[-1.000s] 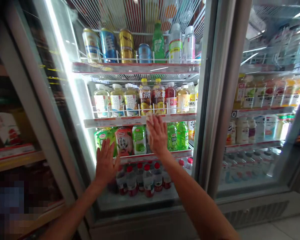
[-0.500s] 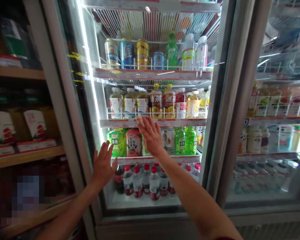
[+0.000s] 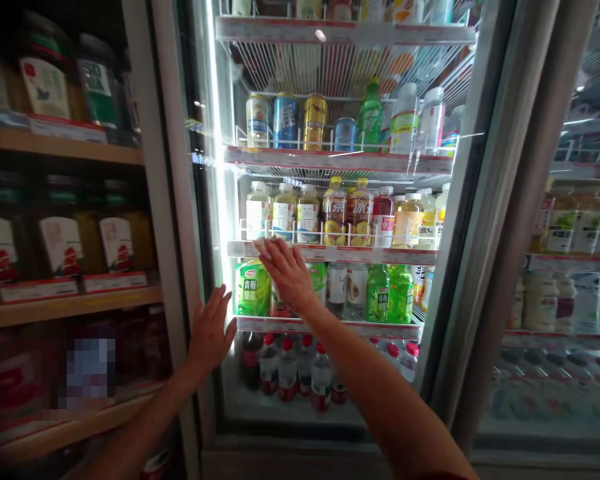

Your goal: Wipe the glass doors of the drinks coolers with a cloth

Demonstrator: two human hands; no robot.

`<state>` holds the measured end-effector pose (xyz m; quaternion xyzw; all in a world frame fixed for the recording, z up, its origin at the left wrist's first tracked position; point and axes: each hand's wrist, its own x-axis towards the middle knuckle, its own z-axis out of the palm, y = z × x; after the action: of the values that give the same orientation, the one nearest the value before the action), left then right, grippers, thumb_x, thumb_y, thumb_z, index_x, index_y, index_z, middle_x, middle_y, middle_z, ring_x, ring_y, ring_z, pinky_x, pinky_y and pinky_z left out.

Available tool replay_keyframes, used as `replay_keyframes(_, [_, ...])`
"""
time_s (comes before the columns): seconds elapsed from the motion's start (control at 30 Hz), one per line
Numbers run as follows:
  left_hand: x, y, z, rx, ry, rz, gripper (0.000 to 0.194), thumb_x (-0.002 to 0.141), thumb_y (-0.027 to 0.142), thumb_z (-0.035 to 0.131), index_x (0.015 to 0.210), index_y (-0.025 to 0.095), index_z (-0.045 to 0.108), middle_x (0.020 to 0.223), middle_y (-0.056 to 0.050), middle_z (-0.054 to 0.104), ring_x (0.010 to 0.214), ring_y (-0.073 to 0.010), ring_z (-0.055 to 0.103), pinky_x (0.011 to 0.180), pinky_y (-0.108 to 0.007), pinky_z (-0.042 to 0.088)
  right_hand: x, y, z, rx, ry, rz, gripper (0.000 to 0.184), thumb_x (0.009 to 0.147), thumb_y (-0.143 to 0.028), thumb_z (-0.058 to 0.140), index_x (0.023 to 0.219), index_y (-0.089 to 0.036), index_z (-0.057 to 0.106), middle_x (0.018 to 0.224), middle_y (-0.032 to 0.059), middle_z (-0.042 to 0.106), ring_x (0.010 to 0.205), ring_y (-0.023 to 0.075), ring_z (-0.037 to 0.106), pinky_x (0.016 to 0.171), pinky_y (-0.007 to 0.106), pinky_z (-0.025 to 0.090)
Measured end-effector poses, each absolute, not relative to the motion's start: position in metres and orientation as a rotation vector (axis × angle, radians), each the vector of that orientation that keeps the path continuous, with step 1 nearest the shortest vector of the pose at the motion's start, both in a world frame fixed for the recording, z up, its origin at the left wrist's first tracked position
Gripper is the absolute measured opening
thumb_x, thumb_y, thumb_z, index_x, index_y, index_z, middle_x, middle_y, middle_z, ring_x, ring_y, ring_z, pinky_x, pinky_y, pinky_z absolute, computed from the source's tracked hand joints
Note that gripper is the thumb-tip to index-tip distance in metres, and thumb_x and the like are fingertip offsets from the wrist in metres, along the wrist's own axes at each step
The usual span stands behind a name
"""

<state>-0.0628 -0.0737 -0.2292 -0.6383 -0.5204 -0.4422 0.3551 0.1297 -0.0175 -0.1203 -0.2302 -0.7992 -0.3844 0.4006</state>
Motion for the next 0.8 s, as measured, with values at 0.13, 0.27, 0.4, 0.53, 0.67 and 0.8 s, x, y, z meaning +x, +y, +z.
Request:
replay_keyframes(0.13, [-0.074, -0.077, -0.235, -1.615, -1.372, -1.162, 0.058, 0.083, 0.021, 0.041, 0.138, 0.017, 0.022, 0.140, -0.015, 0.034, 0.131, -0.0253, 0.030, 0.107, -0.049, 0.020, 0.114, -0.025, -0.161, -0.281, -2.365, -1.080, 0.050, 0.087, -0.019, 0.041, 0.135, -0.023, 0.032, 0.144, 0.0022, 0.033, 0.136, 0.0181, 0.020, 0.108, 0.041, 0.028])
replay_keyframes(0.27, [-0.086, -0.079, -0.232, -1.577, -1.415, -1.166, 0.058, 0.083, 0.021, 0.041, 0.138, 0.016, 0.023, 0.140, -0.015, 0.034, 0.131, -0.0257, 0.030, 0.107, -0.049, 0.020, 0.093, -0.022, -0.138, -0.373, -2.307, -1.060, 0.049, 0.086, -0.017, 0.041, 0.134, -0.026, 0.033, 0.146, 0.0008, 0.029, 0.137, 0.0184, 0.017, 0.110, 0.042, 0.024])
replay_keyframes(0.4, [-0.093, -0.080, -0.228, -1.552, -1.429, -1.195, 0.059, 0.083, 0.022, 0.042, 0.138, 0.016, 0.023, 0.142, -0.015, 0.032, 0.132, -0.0262, 0.028, 0.107, -0.049, 0.020, 0.064, -0.015, -0.088, -0.580, -2.091, -0.991, 0.048, 0.087, -0.016, 0.039, 0.134, -0.025, 0.033, 0.148, 0.0017, 0.022, 0.138, 0.0211, 0.008, 0.113, 0.046, 0.015])
replay_keyframes(0.53, [-0.099, -0.083, -0.227, -1.526, -1.427, -1.217, 0.061, 0.083, 0.024, 0.042, 0.139, 0.016, 0.019, 0.142, -0.015, 0.031, 0.132, -0.0264, 0.028, 0.107, -0.049, 0.021, 0.045, -0.020, -0.102, -0.394, -2.213, -1.077, 0.044, 0.090, -0.018, 0.033, 0.133, -0.022, 0.035, 0.146, 0.0014, 0.028, 0.137, 0.0214, 0.015, 0.111, 0.044, 0.020])
replay_keyframes(0.67, [-0.107, -0.089, -0.221, -1.488, -1.435, -1.281, 0.062, 0.083, 0.025, 0.041, 0.139, 0.018, 0.018, 0.142, -0.014, 0.031, 0.131, -0.0262, 0.029, 0.108, -0.048, 0.020, 0.044, -0.031, -0.133, -0.207, -2.368, -1.145, 0.041, 0.091, -0.021, 0.030, 0.132, -0.022, 0.036, 0.142, -0.0013, 0.036, 0.134, 0.0173, 0.023, 0.111, 0.037, 0.023])
replay_keyframes(0.8, [-0.112, -0.093, -0.205, -1.452, -1.417, -1.318, 0.062, 0.082, 0.024, 0.042, 0.139, 0.018, 0.019, 0.143, -0.013, 0.029, 0.131, -0.0260, 0.029, 0.108, -0.047, 0.020, 0.043, -0.027, -0.093, -0.160, -2.381, -1.192, 0.040, 0.092, -0.020, 0.031, 0.131, -0.024, 0.036, 0.140, -0.0022, 0.038, 0.134, 0.0153, 0.025, 0.111, 0.037, 0.023])
